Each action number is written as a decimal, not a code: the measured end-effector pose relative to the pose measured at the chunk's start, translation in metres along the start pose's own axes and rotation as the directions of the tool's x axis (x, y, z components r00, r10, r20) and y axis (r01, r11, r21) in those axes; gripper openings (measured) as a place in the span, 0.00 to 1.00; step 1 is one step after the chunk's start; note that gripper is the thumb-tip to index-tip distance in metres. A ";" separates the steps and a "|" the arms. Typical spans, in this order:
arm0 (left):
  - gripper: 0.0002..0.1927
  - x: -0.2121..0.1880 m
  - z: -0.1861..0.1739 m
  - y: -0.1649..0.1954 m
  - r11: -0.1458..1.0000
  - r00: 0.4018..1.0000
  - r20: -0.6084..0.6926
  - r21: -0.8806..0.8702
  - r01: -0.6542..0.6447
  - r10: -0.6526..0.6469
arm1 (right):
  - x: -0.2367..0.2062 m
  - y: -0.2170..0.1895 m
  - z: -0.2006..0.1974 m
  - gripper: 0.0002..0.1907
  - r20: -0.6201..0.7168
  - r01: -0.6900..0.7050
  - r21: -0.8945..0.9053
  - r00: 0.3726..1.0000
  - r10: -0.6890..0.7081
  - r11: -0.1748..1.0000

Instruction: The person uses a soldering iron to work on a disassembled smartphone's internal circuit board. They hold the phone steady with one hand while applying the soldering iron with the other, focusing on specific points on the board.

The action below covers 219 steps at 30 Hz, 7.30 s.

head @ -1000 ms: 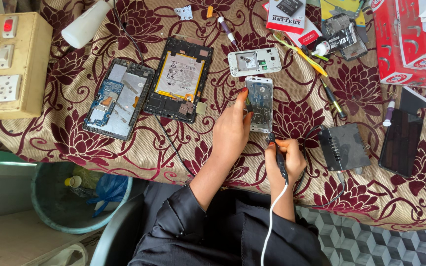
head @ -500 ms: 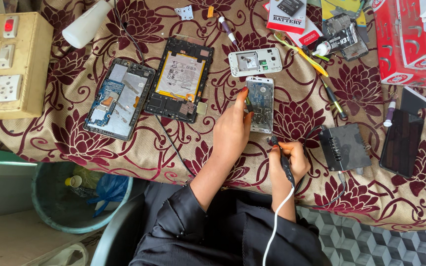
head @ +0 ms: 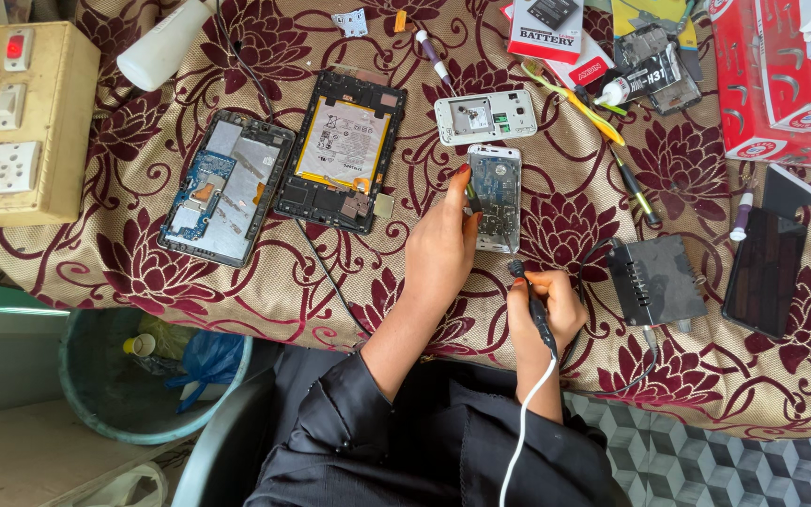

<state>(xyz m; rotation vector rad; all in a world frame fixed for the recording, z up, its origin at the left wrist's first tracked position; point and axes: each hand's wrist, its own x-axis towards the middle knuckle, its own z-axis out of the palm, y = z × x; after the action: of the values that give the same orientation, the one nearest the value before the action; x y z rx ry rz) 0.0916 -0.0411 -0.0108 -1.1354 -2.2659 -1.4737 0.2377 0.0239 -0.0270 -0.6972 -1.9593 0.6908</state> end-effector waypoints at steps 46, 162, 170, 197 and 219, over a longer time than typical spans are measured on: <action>0.36 0.000 0.000 0.002 1.000 0.999 0.029 -0.018 0.017 -0.016 | 0.007 -0.007 0.007 0.08 0.126 0.397 -0.244 0.918 -0.377 0.885; 0.34 0.000 -0.002 0.003 0.999 0.999 0.013 -0.018 0.038 -0.038 | 0.001 0.011 0.011 0.09 0.091 0.208 -0.161 0.977 -0.195 0.965; 0.35 -0.001 -0.001 0.002 0.999 1.000 0.005 -0.040 0.024 -0.024 | 0.000 0.011 0.011 0.10 0.088 0.195 -0.136 0.979 -0.185 0.971; 0.35 -0.004 0.001 -0.001 0.999 0.998 -0.063 0.041 0.007 -0.005 | 0.000 0.008 0.011 0.09 0.093 0.170 -0.112 0.983 -0.160 0.979; 0.35 -0.005 0.002 -0.002 0.998 0.999 -0.041 0.054 0.016 -0.014 | 0.000 0.008 0.010 0.09 0.101 0.170 -0.114 0.982 -0.159 0.979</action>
<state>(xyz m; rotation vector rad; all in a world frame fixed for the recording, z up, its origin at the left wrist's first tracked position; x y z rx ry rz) 0.0941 -0.0426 -0.0156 -1.0653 -2.2779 -1.4181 0.2299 0.0272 -0.0368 -0.5772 -2.1300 0.5127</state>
